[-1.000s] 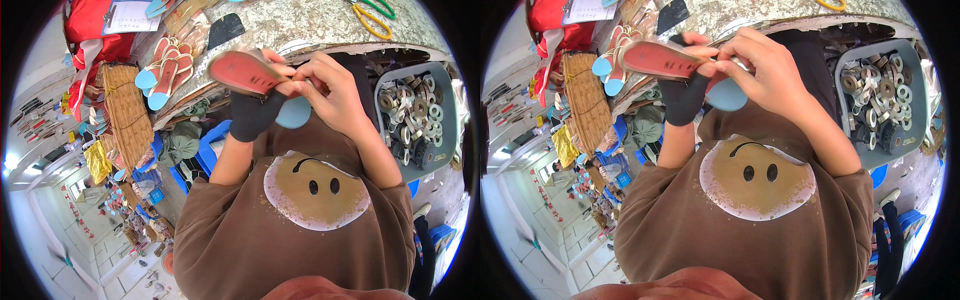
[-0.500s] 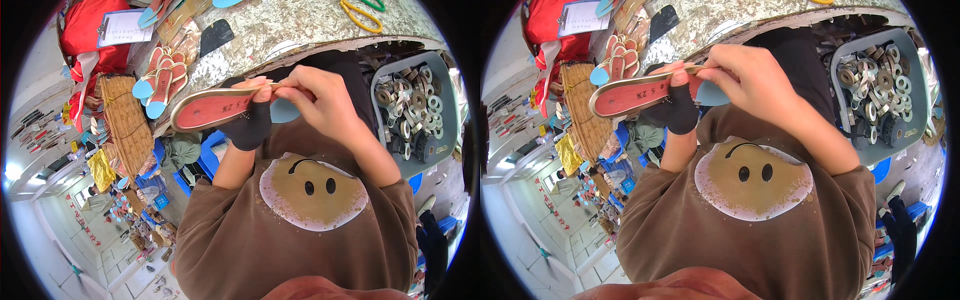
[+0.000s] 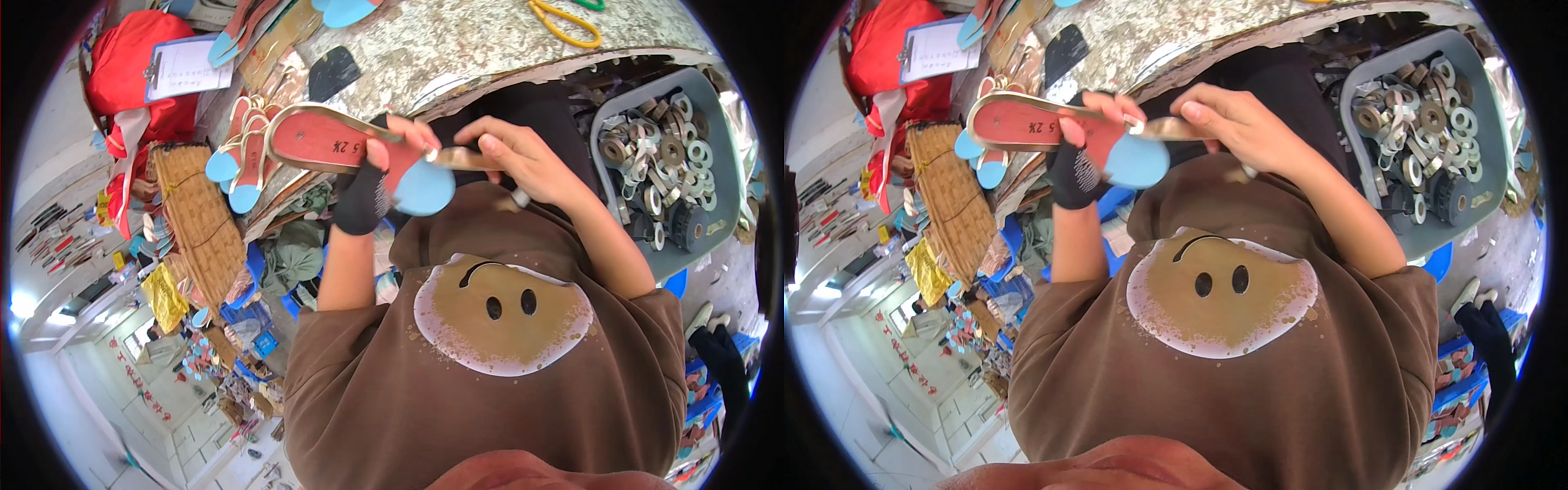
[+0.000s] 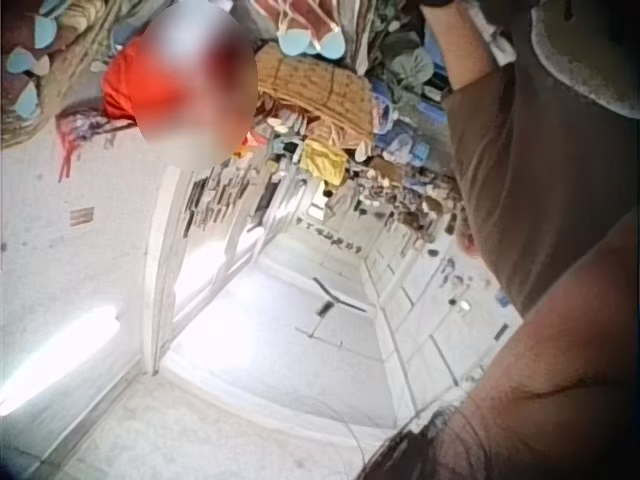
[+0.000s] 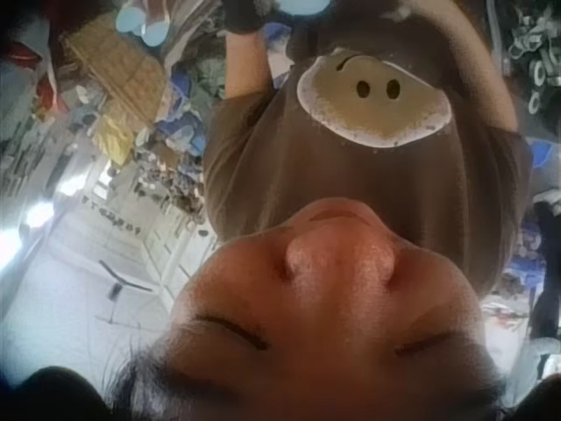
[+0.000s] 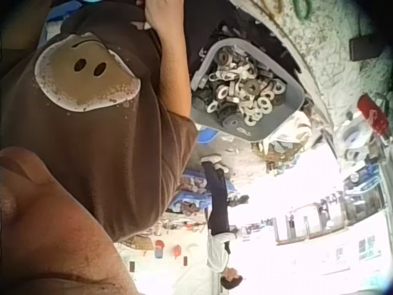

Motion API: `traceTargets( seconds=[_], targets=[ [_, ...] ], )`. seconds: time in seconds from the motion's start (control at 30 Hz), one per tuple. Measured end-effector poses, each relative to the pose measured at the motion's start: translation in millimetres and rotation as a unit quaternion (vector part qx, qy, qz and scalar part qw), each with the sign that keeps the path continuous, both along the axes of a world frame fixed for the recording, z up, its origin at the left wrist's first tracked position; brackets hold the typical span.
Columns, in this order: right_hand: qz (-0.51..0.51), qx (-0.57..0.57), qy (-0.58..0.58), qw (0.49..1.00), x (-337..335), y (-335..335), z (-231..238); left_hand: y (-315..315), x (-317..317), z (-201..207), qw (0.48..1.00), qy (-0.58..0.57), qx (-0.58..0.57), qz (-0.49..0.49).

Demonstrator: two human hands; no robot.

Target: The person applies edging tape along the perimeters of shoe insoles by hand, unrolling tape rolls and cutting the tape with scissors.

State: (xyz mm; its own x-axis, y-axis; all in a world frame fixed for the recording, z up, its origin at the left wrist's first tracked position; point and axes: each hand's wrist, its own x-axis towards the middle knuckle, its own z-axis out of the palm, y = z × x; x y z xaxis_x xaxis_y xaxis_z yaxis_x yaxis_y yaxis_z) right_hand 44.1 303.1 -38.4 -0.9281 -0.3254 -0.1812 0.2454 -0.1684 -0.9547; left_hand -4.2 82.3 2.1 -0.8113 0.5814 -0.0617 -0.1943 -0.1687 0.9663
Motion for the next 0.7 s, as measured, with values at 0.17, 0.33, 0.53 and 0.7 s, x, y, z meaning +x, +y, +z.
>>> traceTargets(
  seconds=[0.17,0.33,0.53,0.7],
  targets=[
    [0.215,0.206,0.089,0.951,2,13,20,-20,-4,23,0.943,-0.069,-0.147,-0.29],
    [-0.196,0.493,0.445,0.722,-65,83,8,-22,-4,13,0.985,-0.131,-0.105,-0.032],
    [-0.117,0.708,0.271,0.641,-112,110,38,-4,-5,9,0.993,-0.097,-0.042,0.044],
    [-0.1,0.737,0.251,0.62,-112,143,7,-2,0,23,0.994,-0.056,-0.072,0.061]
  ],
)
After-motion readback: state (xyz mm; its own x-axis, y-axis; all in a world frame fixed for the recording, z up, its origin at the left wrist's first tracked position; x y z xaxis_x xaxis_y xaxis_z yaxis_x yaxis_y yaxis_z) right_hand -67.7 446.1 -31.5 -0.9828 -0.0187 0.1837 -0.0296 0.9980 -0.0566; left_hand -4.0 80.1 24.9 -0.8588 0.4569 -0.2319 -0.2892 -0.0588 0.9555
